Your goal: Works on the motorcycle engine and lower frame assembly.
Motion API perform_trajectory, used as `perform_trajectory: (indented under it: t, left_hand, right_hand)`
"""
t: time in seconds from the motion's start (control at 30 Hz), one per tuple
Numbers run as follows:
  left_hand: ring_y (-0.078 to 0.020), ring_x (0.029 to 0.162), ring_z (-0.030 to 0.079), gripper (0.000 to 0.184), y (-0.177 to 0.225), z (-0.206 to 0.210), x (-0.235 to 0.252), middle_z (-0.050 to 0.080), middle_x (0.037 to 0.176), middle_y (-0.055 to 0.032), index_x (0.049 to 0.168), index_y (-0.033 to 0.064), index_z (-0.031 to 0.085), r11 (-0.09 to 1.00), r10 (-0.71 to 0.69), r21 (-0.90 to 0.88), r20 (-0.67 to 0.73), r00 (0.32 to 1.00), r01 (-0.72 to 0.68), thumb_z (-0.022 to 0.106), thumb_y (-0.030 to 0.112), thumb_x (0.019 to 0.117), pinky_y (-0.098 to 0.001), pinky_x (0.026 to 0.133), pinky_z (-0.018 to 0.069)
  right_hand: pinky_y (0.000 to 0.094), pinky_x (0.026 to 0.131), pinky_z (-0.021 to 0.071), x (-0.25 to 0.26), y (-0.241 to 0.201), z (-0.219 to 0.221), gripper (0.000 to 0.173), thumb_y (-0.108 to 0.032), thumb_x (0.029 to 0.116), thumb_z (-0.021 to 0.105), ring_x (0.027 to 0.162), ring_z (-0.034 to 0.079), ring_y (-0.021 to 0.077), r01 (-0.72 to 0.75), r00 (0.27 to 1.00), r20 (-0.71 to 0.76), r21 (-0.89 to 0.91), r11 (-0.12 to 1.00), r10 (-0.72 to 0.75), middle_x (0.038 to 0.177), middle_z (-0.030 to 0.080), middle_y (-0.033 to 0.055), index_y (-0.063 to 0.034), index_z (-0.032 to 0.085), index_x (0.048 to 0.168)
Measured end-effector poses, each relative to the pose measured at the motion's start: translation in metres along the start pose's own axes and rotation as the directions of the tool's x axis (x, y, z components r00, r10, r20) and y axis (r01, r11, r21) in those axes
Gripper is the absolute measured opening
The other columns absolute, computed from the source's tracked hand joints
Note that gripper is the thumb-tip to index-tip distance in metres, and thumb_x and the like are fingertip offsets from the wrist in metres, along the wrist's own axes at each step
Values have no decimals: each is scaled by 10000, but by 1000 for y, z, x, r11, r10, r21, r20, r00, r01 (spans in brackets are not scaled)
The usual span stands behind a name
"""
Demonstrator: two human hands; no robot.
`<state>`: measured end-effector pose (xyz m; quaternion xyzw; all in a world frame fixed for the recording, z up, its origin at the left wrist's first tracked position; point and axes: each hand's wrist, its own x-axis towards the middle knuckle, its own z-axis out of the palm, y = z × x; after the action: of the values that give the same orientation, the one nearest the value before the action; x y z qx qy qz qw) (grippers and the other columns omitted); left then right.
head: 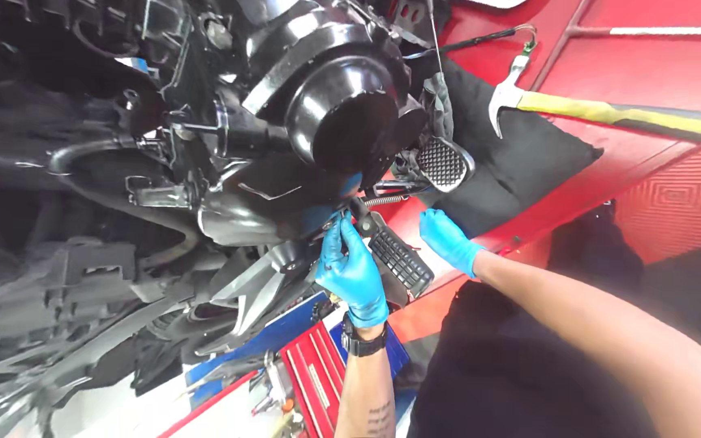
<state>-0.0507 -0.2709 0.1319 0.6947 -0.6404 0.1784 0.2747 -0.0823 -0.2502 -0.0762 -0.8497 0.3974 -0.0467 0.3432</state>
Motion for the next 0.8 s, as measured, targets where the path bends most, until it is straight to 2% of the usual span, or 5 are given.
perform_trajectory:
  t: [0.2, 0.4, 0.53, 0.63, 0.8]
  left_hand:
    - [-132, 849, 767, 105, 8, -1, 5, 764, 889, -170, 966, -125, 721, 985, -124, -129, -87, 989, 112, 701, -63, 884, -250, 830, 619]
    - [-130, 839, 766, 107, 5, 9, 1, 765, 876, -165, 962, -130, 721, 983, -107, -158, -107, 989, 89, 710, -75, 871, -248, 824, 620]
    - [-128, 825, 756, 59, 5, 12, 5, 754, 850, -141, 911, -103, 722, 983, -118, -155, -148, 982, 95, 721, -63, 868, -256, 799, 619]
    - [-139, 831, 760, 87, 4, 14, 4, 760, 865, -142, 918, -97, 728, 979, -126, -174, -126, 984, 103, 751, -51, 848, -265, 796, 623]
    - [-68, 803, 741, 139, 4, 19, 13, 757, 844, -86, 919, -72, 710, 984, -131, -133, -97, 987, 118, 792, -7, 828, -220, 770, 604]
  right_hand:
    - [542, 891, 531, -3, 4, 1, 207, 165, 930, 433, 1088, 614, 459, 20, 1000, 1, 36, 999, -20, 1147, 599, 320, 178, 613, 1031]
    - [521, 869, 536, 3, 4, 3, 206, 165, 940, 423, 1074, 621, 443, 9, 1000, -4, 31, 999, -9, 1126, 603, 312, 175, 610, 1026]
    - [501, 844, 536, 4, 1, 1, 203, 151, 950, 429, 1048, 626, 418, -13, 1000, 12, -10, 1000, 13, 1109, 602, 291, 162, 614, 1034]
    - [496, 859, 538, 2, -3, 4, 194, 152, 943, 448, 1053, 626, 411, -18, 999, 29, -12, 1000, 18, 1105, 606, 280, 155, 624, 1024]
    - [520, 872, 539, 3, -3, 4, 194, 147, 947, 433, 1069, 624, 437, 33, 998, 50, -40, 999, -31, 1096, 610, 302, 167, 611, 1021]
